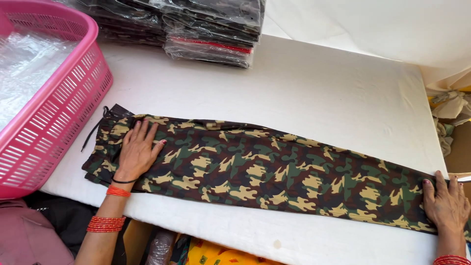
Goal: The person folds a pair of camouflage-patterned pants on a white table, places them into a clear plastic bag, and seals it. They then unfold a second pair of camouflage pants, fold them neatly, and place them on the table.
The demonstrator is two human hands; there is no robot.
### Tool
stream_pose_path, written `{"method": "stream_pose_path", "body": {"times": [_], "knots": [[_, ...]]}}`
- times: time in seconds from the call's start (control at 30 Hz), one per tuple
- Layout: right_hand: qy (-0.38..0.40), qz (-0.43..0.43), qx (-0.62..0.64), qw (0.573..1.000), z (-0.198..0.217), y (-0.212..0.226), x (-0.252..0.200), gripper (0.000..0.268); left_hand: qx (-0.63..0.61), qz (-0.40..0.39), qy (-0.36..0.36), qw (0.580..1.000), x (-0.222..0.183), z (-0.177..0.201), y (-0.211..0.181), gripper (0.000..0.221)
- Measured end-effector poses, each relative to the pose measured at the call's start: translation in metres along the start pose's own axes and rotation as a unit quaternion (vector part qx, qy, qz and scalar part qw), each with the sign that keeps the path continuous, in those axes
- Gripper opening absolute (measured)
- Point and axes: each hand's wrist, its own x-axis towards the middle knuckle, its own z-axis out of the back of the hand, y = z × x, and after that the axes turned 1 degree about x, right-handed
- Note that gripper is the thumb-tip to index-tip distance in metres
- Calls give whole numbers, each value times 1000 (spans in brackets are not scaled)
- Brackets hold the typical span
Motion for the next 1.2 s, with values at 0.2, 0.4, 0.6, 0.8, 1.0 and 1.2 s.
{"method": "stream_pose_path", "body": {"times": [0.2,0.4,0.6,0.8,1.0,1.2], "knots": [[7,0,9,1000,9,5,-4,66,-110,-144,-24,983,12,14,-65,69],[7,-5,7,1000,10,8,-4,65,-140,-233,97,957,39,-1,-140,75],[3,-3,11,1000,12,7,-2,65,-124,-170,133,968,57,13,-171,62],[9,-5,13,1000,8,7,-2,64,-140,-129,-68,979,101,-44,-159,41],[20,-23,12,999,12,9,-3,64,-153,-86,-78,981,134,-54,-169,20],[21,-19,13,1000,12,9,-4,63,-4,-145,-188,971,124,-41,-184,23]]}}
